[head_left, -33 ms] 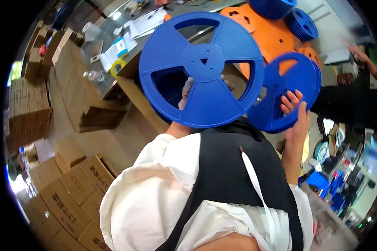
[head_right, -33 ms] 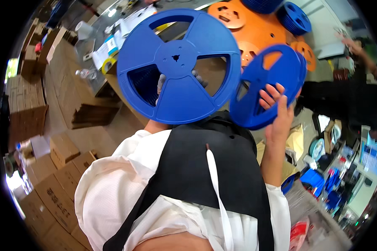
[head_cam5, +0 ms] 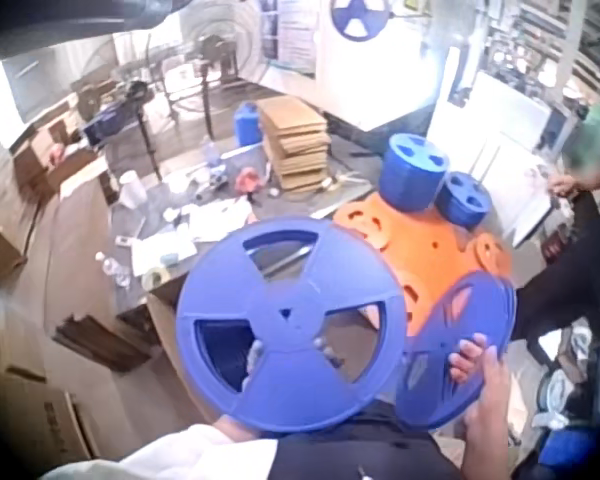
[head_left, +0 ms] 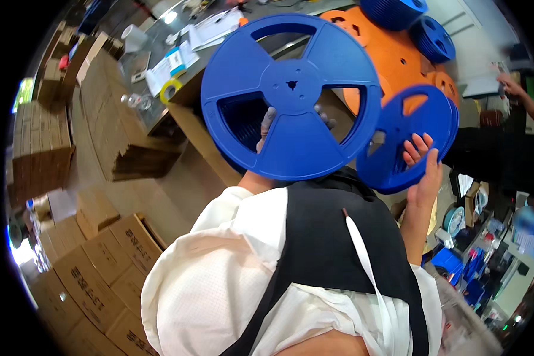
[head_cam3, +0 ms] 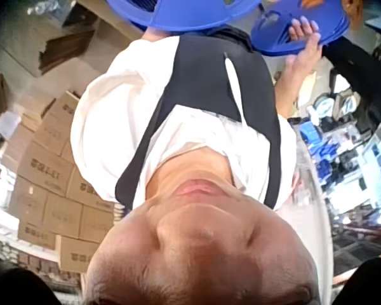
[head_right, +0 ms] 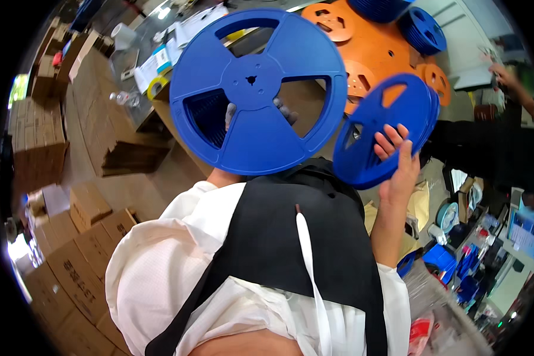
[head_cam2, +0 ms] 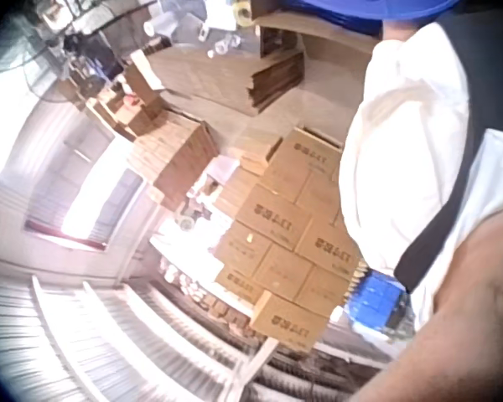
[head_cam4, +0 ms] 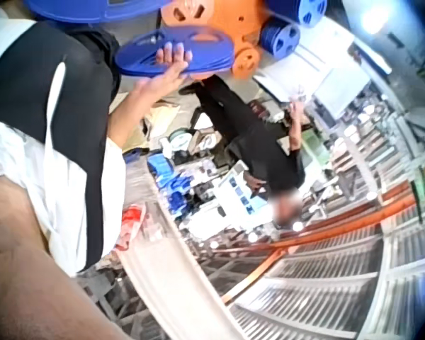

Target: The person repeatedly picks up blue plastic spools, stacks them into a cardboard box, and then closes and tapes the box. The person handles the spools one at a time and uses a handheld tape dispenser to seal the box.

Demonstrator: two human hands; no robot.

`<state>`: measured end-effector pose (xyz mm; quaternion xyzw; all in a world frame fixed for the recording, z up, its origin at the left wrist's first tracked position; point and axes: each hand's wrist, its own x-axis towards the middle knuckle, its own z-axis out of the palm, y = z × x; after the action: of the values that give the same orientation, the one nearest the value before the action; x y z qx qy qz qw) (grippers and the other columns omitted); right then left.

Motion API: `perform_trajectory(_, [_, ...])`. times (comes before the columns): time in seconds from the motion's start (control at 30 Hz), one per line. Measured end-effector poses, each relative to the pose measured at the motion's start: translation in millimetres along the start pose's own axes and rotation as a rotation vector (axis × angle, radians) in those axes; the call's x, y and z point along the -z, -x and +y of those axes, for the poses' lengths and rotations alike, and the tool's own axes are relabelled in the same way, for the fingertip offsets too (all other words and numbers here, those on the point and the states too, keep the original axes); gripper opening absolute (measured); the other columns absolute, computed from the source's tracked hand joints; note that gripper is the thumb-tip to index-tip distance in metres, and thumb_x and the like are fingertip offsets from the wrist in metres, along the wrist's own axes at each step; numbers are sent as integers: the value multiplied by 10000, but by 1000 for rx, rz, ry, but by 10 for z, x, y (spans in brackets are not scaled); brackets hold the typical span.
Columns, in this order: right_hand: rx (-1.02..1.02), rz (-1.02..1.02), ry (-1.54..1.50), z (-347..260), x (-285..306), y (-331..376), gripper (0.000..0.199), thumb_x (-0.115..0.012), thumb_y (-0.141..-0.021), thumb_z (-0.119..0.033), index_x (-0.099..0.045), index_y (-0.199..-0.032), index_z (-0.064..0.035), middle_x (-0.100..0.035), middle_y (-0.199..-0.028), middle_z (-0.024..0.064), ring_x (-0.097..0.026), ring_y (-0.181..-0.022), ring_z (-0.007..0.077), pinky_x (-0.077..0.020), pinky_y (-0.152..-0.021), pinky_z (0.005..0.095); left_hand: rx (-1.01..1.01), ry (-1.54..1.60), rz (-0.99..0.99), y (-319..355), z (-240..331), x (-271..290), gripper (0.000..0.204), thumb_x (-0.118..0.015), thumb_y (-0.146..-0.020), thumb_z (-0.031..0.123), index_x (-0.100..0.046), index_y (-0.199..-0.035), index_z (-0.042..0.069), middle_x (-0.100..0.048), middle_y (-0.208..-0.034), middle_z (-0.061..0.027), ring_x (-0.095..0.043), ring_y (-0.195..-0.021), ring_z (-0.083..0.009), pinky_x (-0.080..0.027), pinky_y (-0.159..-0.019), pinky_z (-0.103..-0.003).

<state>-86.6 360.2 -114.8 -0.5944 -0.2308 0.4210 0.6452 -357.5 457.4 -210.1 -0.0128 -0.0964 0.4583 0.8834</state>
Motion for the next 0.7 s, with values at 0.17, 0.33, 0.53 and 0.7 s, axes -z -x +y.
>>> perform_trajectory(0.17, [-41,74,-8,80,160,-47,483,-505,-988,-335,-430,-1296,30,-568,-1246,205,-624,-1049,307,-532,-842,365,-28,29,28,-3,51,-328,710,-684,-800,482,-456,-1322,58,-588,-1076,-114,-557,-1105,-282,-397,-1060,-437])
perform_trajectory(0.33, [-31,112,16,9,269,-60,533,-431,-1003,-393,-403,-1331,25,-545,-1290,195,-583,-1128,314,-500,-914,375,-35,-57,78,24,101,-309,704,-686,-802,473,-457,-1321,58,-588,-1082,-111,-558,-1104,-278,-400,-1056,-433])
perform_trajectory(0.53, [157,-191,-383,133,522,-122,643,-445,-978,-460,-355,-1402,16,-590,-1221,164,-629,-995,259,-542,-828,350,-83,-278,275,307,581,76,696,-688,-804,463,-457,-1321,57,-588,-1088,-107,-558,-1103,-273,-404,-1051,-430])
perform_trajectory(0.7, [187,-385,-804,95,607,-71,677,-482,-964,-458,-316,-1412,21,-624,-1111,141,-648,-923,240,-557,-764,360,-95,-388,370,501,861,281,689,-691,-806,454,-458,-1320,57,-588,-1093,-104,-559,-1102,-268,-407,-1047,-427])
